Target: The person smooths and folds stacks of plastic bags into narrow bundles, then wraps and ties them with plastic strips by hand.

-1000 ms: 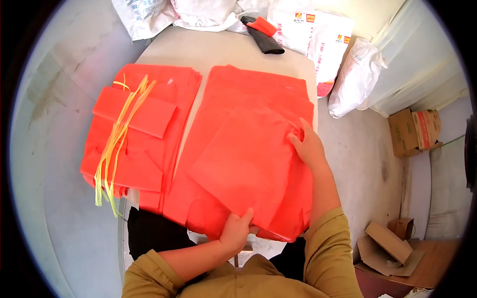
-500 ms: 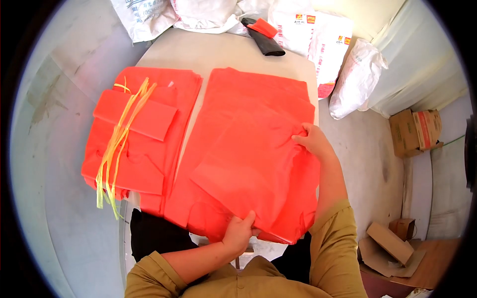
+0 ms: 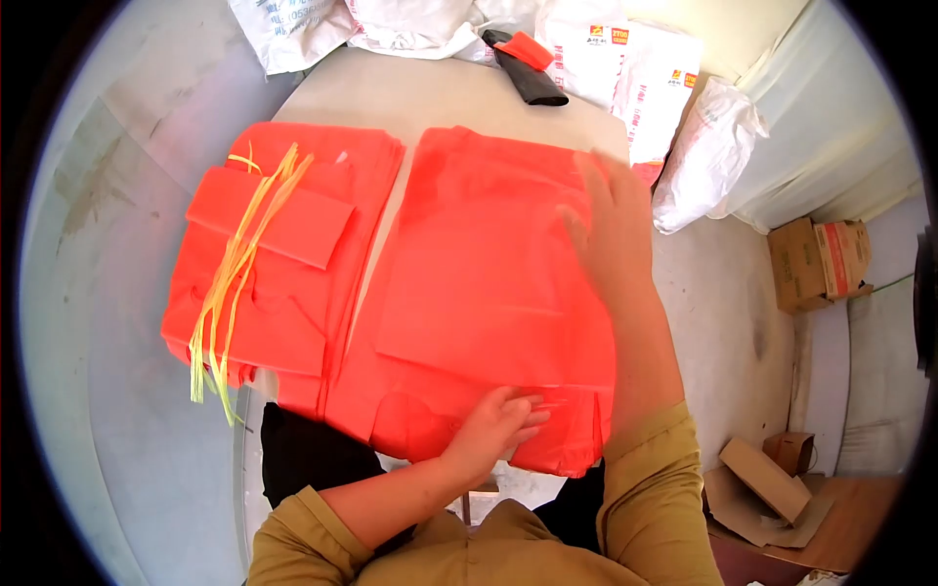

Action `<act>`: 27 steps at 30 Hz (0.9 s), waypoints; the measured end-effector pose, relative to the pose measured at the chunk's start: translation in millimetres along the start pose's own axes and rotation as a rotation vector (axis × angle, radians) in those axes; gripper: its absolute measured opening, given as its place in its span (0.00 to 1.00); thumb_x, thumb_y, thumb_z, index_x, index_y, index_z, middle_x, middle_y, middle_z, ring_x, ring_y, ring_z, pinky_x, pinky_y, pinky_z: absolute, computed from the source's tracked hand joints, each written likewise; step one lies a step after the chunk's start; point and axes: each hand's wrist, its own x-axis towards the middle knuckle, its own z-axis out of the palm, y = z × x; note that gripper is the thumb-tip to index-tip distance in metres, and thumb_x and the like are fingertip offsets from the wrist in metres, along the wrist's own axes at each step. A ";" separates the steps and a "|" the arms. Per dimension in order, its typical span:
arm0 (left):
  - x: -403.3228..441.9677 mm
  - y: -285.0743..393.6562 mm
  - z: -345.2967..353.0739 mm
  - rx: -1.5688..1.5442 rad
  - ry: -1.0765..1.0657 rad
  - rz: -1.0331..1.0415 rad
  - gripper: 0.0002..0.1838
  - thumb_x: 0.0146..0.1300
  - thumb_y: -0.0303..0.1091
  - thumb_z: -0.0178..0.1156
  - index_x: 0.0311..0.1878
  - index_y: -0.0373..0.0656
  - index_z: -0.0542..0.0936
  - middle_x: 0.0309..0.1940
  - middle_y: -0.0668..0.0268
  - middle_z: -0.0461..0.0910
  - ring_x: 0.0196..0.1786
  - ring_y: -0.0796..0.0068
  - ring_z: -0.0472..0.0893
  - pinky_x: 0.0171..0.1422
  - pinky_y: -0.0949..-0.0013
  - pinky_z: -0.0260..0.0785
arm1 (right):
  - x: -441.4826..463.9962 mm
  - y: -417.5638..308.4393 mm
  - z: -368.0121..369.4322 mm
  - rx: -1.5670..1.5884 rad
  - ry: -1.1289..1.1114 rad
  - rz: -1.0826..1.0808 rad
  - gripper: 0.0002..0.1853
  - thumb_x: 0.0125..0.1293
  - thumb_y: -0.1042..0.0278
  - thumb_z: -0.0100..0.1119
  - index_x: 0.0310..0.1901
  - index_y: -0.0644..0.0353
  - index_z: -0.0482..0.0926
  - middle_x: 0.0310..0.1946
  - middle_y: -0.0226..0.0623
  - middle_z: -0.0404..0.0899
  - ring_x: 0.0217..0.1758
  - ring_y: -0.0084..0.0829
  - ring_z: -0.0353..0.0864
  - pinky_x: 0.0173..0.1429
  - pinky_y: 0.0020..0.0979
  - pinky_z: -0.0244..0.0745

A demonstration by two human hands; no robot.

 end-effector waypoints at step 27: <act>-15.9 99.9 -102.9 0.854 0.621 0.566 0.26 0.68 0.28 0.66 0.69 0.40 0.76 0.68 0.57 0.71 0.69 0.61 0.72 0.77 0.60 0.65 | -206.1 41.6 -94.1 0.913 -0.666 0.944 0.40 0.67 0.71 0.68 0.81 0.55 0.65 0.50 0.37 0.80 0.52 0.31 0.80 0.61 0.34 0.77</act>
